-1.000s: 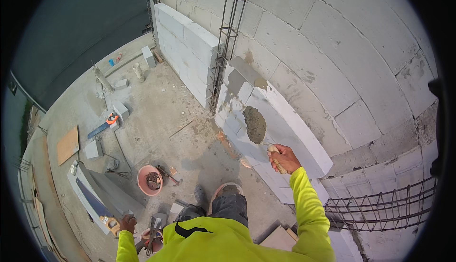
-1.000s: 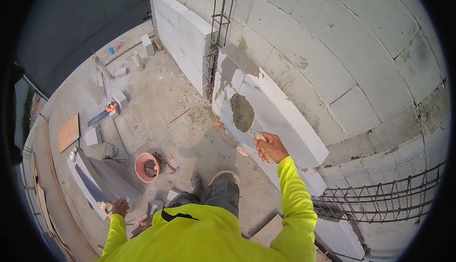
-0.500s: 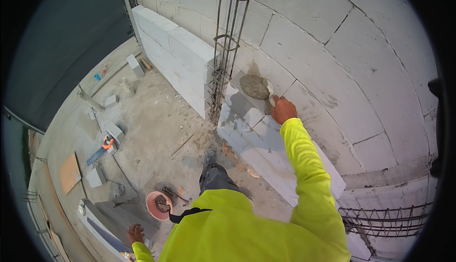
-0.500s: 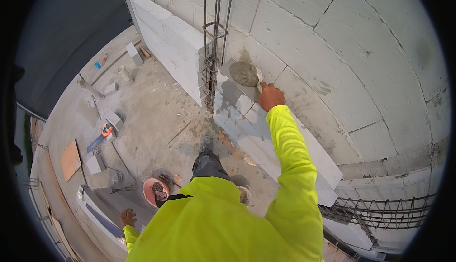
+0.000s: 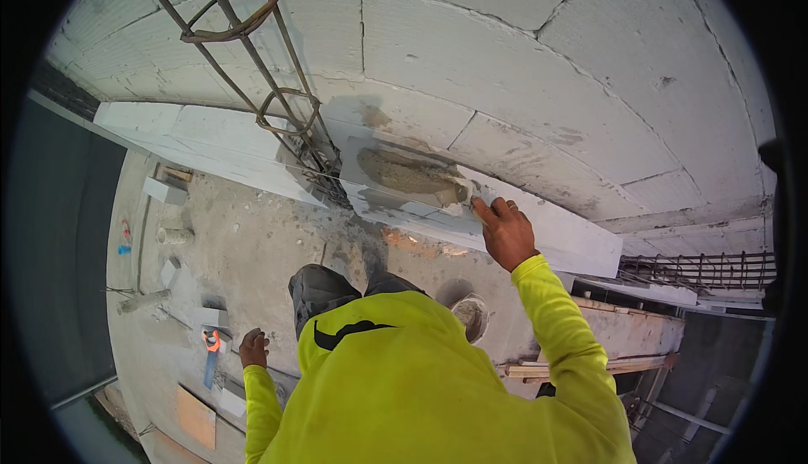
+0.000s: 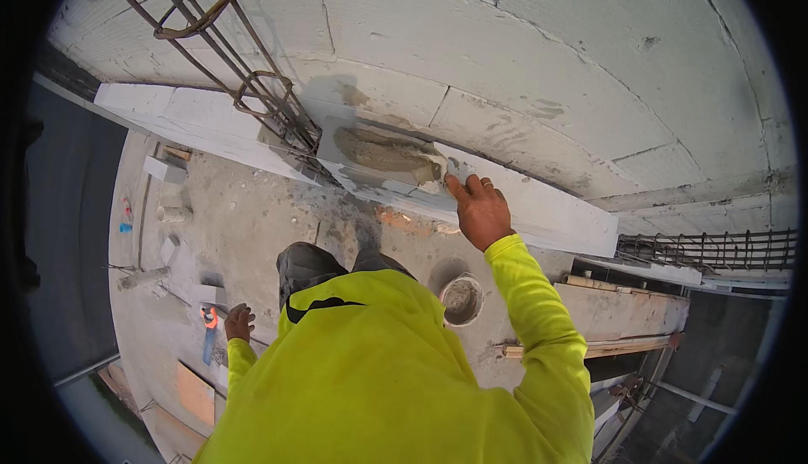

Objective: The person installs white insulation panels onto a partially built wall. They apply mortar with a trowel, position the panels, and secure them using a hammer and nails. The person also measures the wall with a tape measure and cleans tools in a bucket of water.

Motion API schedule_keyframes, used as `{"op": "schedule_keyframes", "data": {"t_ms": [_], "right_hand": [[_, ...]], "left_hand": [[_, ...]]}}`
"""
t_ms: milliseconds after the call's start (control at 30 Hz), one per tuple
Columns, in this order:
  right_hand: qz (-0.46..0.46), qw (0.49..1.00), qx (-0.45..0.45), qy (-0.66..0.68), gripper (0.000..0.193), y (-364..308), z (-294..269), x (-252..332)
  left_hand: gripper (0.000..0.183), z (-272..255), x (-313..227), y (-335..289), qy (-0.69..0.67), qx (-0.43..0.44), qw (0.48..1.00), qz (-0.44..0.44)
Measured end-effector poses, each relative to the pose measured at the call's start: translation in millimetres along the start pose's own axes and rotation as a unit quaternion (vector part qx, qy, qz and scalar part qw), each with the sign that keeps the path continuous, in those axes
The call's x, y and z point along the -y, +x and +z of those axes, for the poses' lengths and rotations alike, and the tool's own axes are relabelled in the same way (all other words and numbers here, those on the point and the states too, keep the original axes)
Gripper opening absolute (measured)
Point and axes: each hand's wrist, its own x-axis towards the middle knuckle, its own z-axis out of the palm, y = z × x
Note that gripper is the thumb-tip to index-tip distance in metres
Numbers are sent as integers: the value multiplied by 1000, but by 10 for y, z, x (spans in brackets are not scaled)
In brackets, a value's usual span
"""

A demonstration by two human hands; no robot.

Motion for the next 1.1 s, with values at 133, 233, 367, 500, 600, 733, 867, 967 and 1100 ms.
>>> {"op": "schedule_keyframes", "data": {"t_ms": [133,233,367,500,600,733,867,967,1100], "right_hand": [[66,998,-13,1,50,-69,-83,187],[159,987,-5,-11,49,-170,-112,458],[295,946,-59,125,48,-308,-66,1025],[455,797,-120,379,53,-171,0,1736],[523,637,-116,555,54,147,41,2152],[512,613,-100,593,54,490,37,2485],[476,725,-39,496,51,680,119,2709],[396,876,-23,273,50,670,91,2681],[596,729,-56,331,49,641,-73,2438]], "left_hand": [[33,19,-715,752,50,65,996,28],[31,163,-1138,1278,88,128,987,40],[33,259,-1628,2007,141,234,960,69],[34,-52,-2039,2722,187,286,932,120],[35,-440,-2297,3216,270,296,910,104],[33,-705,-2491,3766,354,288,884,103],[29,-692,-2490,4001,312,286,900,104],[31,-648,-2403,4027,301,310,894,115],[35,-629,-2229,4057,305,328,890,86]]}}
